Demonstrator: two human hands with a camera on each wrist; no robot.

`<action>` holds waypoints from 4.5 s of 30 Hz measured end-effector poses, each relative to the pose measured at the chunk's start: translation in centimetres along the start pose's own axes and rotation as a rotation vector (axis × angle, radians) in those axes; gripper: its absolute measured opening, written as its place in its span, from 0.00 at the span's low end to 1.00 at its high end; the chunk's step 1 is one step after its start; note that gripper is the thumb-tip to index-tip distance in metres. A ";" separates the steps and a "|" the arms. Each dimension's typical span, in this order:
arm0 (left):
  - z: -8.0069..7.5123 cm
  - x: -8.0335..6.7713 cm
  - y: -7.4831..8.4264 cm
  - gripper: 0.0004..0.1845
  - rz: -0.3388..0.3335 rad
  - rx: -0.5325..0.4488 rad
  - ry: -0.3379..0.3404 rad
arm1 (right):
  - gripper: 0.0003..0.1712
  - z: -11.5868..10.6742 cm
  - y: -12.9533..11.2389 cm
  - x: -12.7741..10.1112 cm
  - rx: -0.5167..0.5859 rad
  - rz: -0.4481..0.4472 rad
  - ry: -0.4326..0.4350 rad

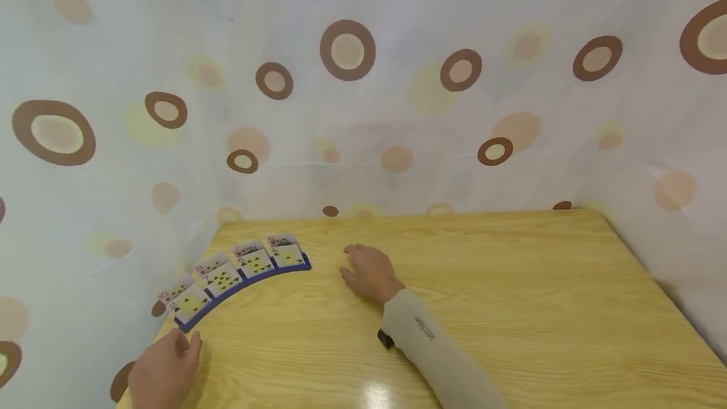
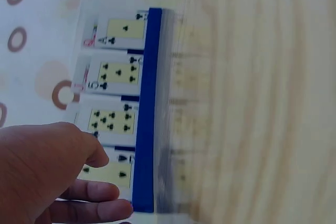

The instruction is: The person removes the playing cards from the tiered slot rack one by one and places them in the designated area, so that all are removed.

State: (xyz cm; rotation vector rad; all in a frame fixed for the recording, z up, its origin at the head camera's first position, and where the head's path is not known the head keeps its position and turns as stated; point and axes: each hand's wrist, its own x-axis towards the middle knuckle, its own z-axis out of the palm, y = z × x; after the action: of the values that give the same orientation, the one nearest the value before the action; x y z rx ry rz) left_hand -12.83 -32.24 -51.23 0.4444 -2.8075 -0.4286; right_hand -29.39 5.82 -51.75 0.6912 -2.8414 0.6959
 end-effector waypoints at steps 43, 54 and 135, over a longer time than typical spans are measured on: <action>-0.2 3.1 -2.2 0.32 -0.138 -0.101 -0.305 | 0.27 0.8 -3.0 3.8 0.246 0.013 -0.195; 0.5 3.7 -1.9 0.34 -0.138 -0.147 -0.226 | 0.24 0.9 -3.6 3.8 0.274 -0.019 -0.222; 3.3 3.8 3.0 0.12 0.213 -0.120 -0.003 | 0.06 -0.7 1.0 -0.3 0.318 -0.037 -0.097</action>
State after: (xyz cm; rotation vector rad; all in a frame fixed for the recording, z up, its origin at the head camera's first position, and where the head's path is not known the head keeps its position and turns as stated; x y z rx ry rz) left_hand -18.10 -29.93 -52.51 0.1179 -2.7736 -0.5469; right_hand -29.63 7.08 -51.58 0.8404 -2.8229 1.1535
